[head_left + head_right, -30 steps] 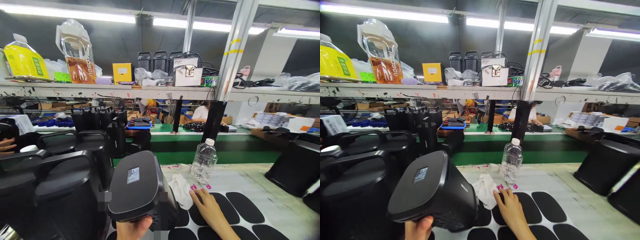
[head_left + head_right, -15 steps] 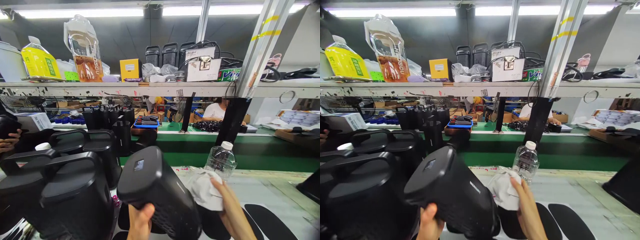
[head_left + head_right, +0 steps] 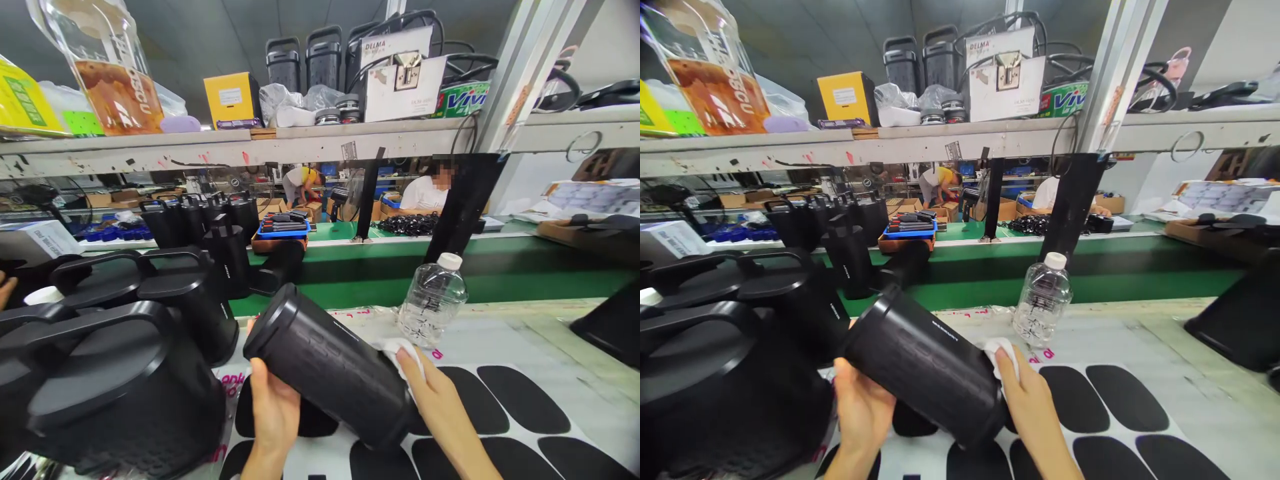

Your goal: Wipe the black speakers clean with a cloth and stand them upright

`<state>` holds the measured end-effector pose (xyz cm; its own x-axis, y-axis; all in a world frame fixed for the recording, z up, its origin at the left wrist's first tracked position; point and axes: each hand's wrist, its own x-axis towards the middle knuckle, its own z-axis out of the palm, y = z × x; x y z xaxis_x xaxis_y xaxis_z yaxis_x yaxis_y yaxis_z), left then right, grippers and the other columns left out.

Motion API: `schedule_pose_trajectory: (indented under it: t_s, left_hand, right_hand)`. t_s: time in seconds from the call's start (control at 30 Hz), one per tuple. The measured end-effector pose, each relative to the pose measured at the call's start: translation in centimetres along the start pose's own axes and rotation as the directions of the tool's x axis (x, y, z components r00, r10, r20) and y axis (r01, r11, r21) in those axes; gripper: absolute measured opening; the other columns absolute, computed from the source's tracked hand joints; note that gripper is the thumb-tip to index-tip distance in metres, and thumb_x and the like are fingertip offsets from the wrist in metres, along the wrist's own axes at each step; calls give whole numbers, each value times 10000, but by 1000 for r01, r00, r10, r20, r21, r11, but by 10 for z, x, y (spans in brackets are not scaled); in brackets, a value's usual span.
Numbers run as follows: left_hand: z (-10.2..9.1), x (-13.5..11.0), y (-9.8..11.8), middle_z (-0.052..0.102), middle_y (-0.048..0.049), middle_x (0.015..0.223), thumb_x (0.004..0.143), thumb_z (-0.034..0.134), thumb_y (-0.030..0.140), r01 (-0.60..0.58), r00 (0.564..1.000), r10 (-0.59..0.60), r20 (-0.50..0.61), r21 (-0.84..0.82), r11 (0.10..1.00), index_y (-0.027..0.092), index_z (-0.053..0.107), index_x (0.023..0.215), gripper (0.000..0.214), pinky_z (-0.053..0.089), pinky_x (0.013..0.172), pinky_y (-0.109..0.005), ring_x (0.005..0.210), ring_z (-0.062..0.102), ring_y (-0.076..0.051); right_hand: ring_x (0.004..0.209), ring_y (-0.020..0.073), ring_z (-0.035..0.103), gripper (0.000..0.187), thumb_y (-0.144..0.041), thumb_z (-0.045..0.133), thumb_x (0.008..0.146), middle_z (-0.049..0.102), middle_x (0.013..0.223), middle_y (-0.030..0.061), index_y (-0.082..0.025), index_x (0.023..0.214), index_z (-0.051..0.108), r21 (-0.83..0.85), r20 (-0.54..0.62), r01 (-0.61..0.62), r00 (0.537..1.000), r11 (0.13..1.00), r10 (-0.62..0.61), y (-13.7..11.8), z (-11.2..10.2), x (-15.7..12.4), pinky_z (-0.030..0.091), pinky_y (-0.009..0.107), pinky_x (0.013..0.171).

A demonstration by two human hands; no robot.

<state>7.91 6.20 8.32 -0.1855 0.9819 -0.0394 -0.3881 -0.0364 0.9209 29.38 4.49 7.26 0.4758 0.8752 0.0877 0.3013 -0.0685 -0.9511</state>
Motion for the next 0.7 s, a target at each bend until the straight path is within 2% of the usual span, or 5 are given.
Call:
schedule_pose_trajectory:
  t_s: [0.13, 0.27, 0.43, 0.57, 0.7]
  left_hand:
    - [-5, 9, 24, 743, -20, 1000, 817, 426, 738, 51, 996, -85, -40, -529, 847, 362, 626, 1147, 539, 559, 663, -337, 838, 699, -223]
    - [-14, 24, 40, 742, -43, 780, 919, 402, 606, 301, 951, -300, 82, -477, 826, 241, 685, 967, 464, 554, 574, -354, 664, 699, -224]
    - [-24, 37, 42, 747, -13, 720, 860, 610, 523, 563, 826, -549, 128, -150, 812, 222, 681, 1067, 372, 561, 578, -283, 614, 711, -196]
    - [-32, 40, 22, 767, -102, 984, 866, 553, 589, 661, 740, -645, 190, -31, 749, 175, 585, 1284, 589, 574, 810, -367, 899, 734, -271]
    - [-42, 41, 0, 721, -99, 1167, 911, 540, 472, 618, 781, -609, 136, -26, 786, 186, 478, 1397, 567, 502, 982, -379, 1113, 662, -261]
  right_hand:
    - [1187, 322, 574, 659, -684, 615, 634, 701, 1149, 118, -153, 1014, 703, 256, -48, -233, 966, 938, 253, 26, 7, 0, 419, 405, 1033]
    - [897, 280, 674, 573, -613, 696, 632, 737, 902, 84, -140, 954, 704, 476, -152, -244, 923, 845, 353, 31, 2, -3, 534, 357, 784]
    - [699, 222, 617, 427, -539, 613, 758, 684, 738, 63, -127, 838, 692, 196, -497, 234, 861, 952, -109, 22, -23, 23, 494, 327, 644]
    - [657, 206, 584, 402, -536, 519, 824, 655, 697, 39, -165, 802, 674, -9, -357, 355, 872, 935, -335, 18, -27, 42, 475, 317, 622]
    - [780, 253, 617, 295, -463, 561, 825, 696, 804, 55, -203, 835, 699, -174, -122, 395, 900, 902, -418, 9, -34, 41, 481, 379, 762]
